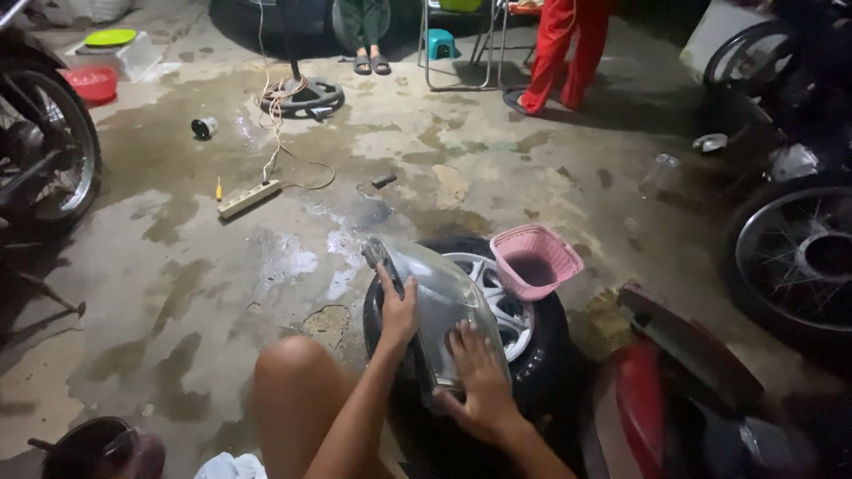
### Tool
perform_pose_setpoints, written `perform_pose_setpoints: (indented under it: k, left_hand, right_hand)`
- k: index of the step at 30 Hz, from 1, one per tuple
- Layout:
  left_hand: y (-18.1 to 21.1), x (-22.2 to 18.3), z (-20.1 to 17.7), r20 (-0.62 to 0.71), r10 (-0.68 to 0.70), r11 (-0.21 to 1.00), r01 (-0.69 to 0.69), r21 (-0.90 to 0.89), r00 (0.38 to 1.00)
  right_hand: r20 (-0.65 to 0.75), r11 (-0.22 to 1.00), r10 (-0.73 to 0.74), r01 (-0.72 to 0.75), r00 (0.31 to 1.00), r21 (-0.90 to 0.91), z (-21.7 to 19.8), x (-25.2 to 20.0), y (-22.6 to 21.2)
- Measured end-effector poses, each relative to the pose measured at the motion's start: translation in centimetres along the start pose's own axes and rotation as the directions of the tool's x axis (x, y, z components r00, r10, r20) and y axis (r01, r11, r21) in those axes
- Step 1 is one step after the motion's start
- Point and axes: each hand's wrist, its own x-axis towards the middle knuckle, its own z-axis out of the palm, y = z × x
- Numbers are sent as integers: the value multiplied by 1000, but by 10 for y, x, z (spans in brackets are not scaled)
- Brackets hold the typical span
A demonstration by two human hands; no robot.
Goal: The person sits on the floor and cleans a motorcycle headlight lens resting on a tire. They use a small abrasive pad to scrub the surface of the lens repeatedly, occasionally dipping the pad into a pink bucket of water to wet it.
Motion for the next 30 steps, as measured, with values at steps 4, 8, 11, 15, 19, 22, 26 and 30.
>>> perform_pose_setpoints:
  k: [4, 8, 11, 15, 19, 22, 26, 30]
  left_hand:
    - [-7, 2, -2, -30, 38, 998, -40, -43, 999]
    - [-6, 4, -5, -11, -16, 999, 15, -32, 1000]
    - [-4, 3, -6, -2, -15, 999, 15, -36, 1000]
    - [-1, -3, -5, -10, 48, 998, -49, -49, 999]
    - [9, -9, -5, -6, 32, 997, -32, -70, 999]
    - [8, -6, -4, 6, 52, 997, -52, -51, 999]
    - [2, -4, -4, -19, 29, 999, -30, -32, 999]
    - [-4, 0, -3, -31, 20, 1000, -20, -2, 999]
  right_hand:
    - [-72, 1000, 16, -17, 997, -4, -4, 51, 12]
    - [-28, 996, 87, -87, 996, -2, -6, 53, 9]
    - [-85, 994, 89, -94, 992, -50, 4, 27, 6]
    - [-158, 998, 56, -58, 986, -7, 9, -13, -1]
    - [-205, 998, 37, -45, 978, -37, 5, -21, -12]
    - [-154, 990, 53, -72, 987, -119, 2, -22, -22]
    - [-197, 987, 100, -123, 975, -107, -2, -23, -37]
    - [-162, 987, 131, -145, 978, -72, 2, -23, -35]
